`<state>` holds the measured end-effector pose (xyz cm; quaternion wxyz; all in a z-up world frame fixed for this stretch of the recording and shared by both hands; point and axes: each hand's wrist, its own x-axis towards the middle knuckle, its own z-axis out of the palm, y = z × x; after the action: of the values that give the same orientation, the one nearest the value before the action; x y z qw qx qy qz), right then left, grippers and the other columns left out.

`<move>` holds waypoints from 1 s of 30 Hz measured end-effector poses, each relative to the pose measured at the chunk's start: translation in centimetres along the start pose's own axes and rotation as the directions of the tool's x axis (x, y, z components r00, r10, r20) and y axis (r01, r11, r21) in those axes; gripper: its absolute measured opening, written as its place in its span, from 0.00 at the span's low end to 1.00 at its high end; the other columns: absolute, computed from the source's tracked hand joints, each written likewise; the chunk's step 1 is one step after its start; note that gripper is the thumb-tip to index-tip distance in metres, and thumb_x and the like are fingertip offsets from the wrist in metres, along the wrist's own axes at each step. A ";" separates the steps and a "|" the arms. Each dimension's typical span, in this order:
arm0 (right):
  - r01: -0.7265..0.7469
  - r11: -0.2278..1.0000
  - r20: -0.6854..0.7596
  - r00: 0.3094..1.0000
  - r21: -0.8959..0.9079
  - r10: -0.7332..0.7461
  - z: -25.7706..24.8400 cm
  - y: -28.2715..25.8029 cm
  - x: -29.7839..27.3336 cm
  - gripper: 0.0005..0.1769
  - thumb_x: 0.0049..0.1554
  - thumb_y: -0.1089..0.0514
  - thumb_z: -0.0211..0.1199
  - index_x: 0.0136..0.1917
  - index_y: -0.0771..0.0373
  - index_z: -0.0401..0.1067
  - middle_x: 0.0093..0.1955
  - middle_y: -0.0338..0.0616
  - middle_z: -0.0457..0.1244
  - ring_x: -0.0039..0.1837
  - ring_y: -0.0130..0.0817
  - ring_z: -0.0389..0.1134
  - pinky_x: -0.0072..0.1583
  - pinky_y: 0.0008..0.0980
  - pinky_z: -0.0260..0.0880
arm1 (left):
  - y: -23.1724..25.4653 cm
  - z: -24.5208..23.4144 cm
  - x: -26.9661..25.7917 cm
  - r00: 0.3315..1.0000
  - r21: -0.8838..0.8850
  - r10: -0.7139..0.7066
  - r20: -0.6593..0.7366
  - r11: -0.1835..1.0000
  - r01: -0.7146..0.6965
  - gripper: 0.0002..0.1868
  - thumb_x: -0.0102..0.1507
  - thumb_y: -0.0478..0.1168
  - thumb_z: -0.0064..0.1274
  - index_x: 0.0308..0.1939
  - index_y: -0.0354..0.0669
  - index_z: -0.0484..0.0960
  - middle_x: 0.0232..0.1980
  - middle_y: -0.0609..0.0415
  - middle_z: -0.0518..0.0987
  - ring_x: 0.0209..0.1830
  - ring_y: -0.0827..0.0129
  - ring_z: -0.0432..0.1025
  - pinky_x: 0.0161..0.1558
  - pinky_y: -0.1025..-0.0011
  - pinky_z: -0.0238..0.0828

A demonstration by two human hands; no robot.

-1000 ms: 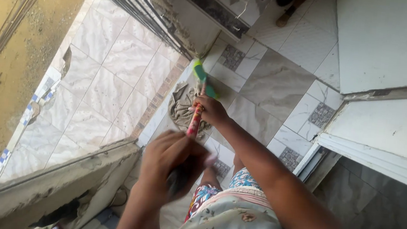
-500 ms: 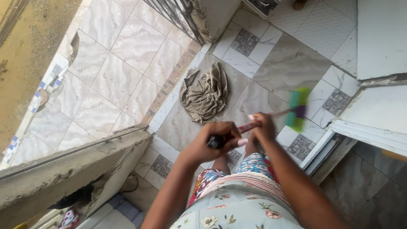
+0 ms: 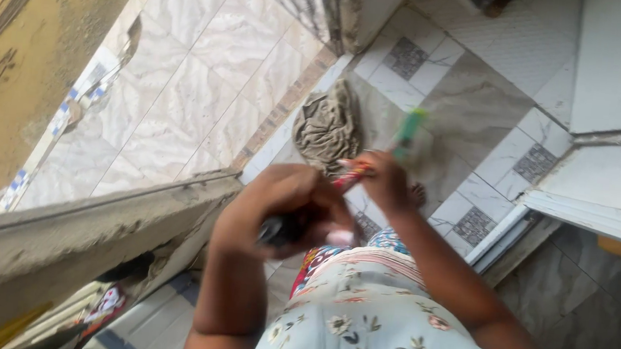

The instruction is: Sweeping the floor and balcony area with a broom and shaking out a cloth rag.

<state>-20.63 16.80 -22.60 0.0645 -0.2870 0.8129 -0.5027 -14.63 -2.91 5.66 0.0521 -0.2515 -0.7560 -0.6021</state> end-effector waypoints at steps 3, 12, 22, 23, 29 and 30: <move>-0.138 0.964 0.096 0.982 -0.226 0.163 -1.6 4.2 -3.0 0.11 0.55 0.51 0.69 0.41 0.60 0.75 0.41 0.48 0.68 0.45 0.52 0.70 0.46 0.47 0.68 | -4.8 1.4 -2.5 0.895 -0.409 -0.443 0.047 0.809 0.422 0.12 0.68 0.44 0.60 0.45 0.40 0.77 0.36 0.61 0.81 0.33 0.76 0.79 0.36 0.74 0.75; -0.607 0.651 0.481 0.783 0.456 0.393 11.3 16.6 -8.8 0.21 0.58 0.42 0.65 0.57 0.56 0.70 0.50 0.38 0.67 0.55 0.31 0.68 0.54 0.32 0.67 | -9.6 3.2 -6.6 0.936 -0.307 -0.341 0.086 0.885 0.350 0.10 0.70 0.44 0.57 0.47 0.42 0.80 0.36 0.58 0.80 0.35 0.75 0.74 0.39 0.71 0.73; 0.019 1.000 0.214 0.977 0.008 -0.020 12.1 3.5 5.1 0.23 0.64 0.51 0.62 0.68 0.62 0.66 0.55 0.48 0.63 0.56 0.38 0.66 0.53 0.37 0.65 | -6.2 -3.9 -2.2 0.953 -0.084 -0.251 -0.169 0.967 0.240 0.12 0.70 0.43 0.60 0.52 0.44 0.76 0.39 0.55 0.80 0.40 0.70 0.77 0.45 0.68 0.73; 0.181 0.979 0.089 0.981 -0.093 -0.173 9.9 0.4 6.5 0.27 0.59 0.52 0.63 0.67 0.69 0.67 0.56 0.55 0.65 0.55 0.43 0.68 0.50 0.41 0.66 | -6.4 -4.1 -1.9 0.932 -0.140 -0.225 -0.284 0.971 0.192 0.16 0.70 0.42 0.61 0.57 0.44 0.74 0.43 0.55 0.80 0.46 0.70 0.77 0.52 0.68 0.73; -0.203 0.979 0.022 0.979 0.008 0.203 1.9 -3.1 15.6 0.14 0.56 0.46 0.69 0.46 0.58 0.82 0.37 0.51 0.70 0.39 0.42 0.73 0.43 0.41 0.70 | -10.5 -4.5 1.8 0.826 -0.101 -0.152 -0.542 0.988 0.116 0.33 0.71 0.43 0.58 0.76 0.45 0.60 0.73 0.53 0.71 0.76 0.67 0.68 0.74 0.65 0.67; -0.191 0.982 0.028 0.981 0.007 0.191 1.4 -1.4 17.1 0.14 0.56 0.46 0.69 0.46 0.58 0.82 0.37 0.51 0.70 0.39 0.42 0.73 0.43 0.41 0.70 | -11.6 -3.9 2.1 0.821 -0.094 -0.145 -0.552 0.989 0.111 0.33 0.71 0.43 0.58 0.76 0.45 0.60 0.73 0.53 0.71 0.76 0.67 0.68 0.74 0.65 0.67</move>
<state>-33.63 6.14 -18.91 0.1249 -0.2142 0.8334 -0.4940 -22.42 -7.67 -2.72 0.2221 -0.0154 -0.7054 -0.6729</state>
